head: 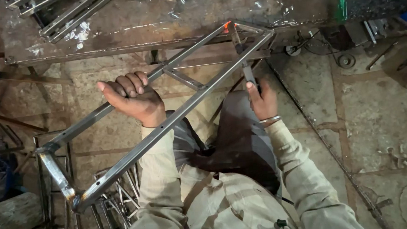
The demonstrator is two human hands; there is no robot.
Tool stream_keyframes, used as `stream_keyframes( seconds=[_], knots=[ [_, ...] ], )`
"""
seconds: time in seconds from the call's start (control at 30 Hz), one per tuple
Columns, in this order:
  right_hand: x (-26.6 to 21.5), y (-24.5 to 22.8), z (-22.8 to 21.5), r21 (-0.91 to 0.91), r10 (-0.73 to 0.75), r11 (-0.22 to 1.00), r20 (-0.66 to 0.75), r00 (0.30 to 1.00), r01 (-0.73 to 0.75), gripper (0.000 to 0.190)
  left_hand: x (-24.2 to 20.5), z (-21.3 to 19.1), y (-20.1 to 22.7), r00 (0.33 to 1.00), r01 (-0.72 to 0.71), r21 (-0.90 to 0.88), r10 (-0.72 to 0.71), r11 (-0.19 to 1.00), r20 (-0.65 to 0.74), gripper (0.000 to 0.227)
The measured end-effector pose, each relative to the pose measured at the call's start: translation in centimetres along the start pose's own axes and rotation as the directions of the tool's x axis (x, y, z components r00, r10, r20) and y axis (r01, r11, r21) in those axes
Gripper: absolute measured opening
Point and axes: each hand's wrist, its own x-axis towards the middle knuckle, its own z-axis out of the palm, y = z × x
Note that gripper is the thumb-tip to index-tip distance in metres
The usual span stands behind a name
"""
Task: Welding various joints on a rectangular metal frame at a workbench.
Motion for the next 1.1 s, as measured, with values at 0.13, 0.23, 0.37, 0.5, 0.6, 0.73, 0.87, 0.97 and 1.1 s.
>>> stream_keyframes(
  seconds=[0.13, 0.23, 0.37, 0.5, 0.6, 0.73, 0.87, 0.97, 1.1],
  knots=[
    [0.3, 0.4, 0.0, 0.044, 0.029, 0.999, 0.016, 0.999, -0.030, 0.045, 0.0, 0.4, 0.2, 1.000, -0.008, 0.003, 0.008, 1.000, 0.015, 0.050],
    [0.2, -0.7, -0.2, 0.150, 0.020, 0.988, 0.073, 0.997, -0.030, 0.039, 0.1, 0.5, 0.3, 0.999, 0.041, -0.048, -0.042, 0.998, -0.021, 0.046],
    [0.4, -0.1, -0.2, 0.159, -0.018, 0.987, 0.082, 0.996, 0.005, 0.041, 0.4, -1.0, -0.3, 0.994, 0.095, -0.044, -0.098, 0.994, -0.052, 0.056],
    [0.2, -0.2, -0.4, 0.156, -0.024, 0.988, 0.101, 0.995, 0.008, 0.041, 0.5, -1.2, -0.4, 0.996, 0.083, -0.043, -0.084, 0.996, -0.038, 0.055],
    [0.1, -0.1, -0.4, 0.179, -0.043, 0.983, 0.099, 0.994, 0.025, 0.042, 0.2, 0.3, 0.2, 0.999, 0.042, -0.008, -0.042, 0.999, -0.032, 0.050],
    [0.1, 0.9, -0.4, 0.176, 0.010, 0.984, 0.110, 0.994, -0.029, 0.044, 0.3, -0.3, -0.1, 0.998, 0.039, -0.027, -0.040, 0.999, -0.039, 0.047],
    [0.0, 0.0, -0.5, 0.171, -0.007, 0.985, 0.110, 0.994, -0.012, 0.046, 0.4, -0.7, -0.2, 0.997, 0.061, -0.052, -0.063, 0.997, -0.038, 0.047],
    [0.0, 0.0, -0.5, 0.161, -0.003, 0.987, 0.116, 0.993, -0.016, 0.048, 0.4, -0.4, -0.1, 0.998, 0.055, -0.069, -0.057, 0.996, -0.031, 0.044],
    [-0.2, 0.0, -0.5, 0.162, 0.005, 0.987, 0.118, 0.993, -0.024, 0.047, 0.3, -0.5, 0.0, 0.999, 0.052, -0.066, -0.052, 0.996, -0.010, 0.045]
  ],
)
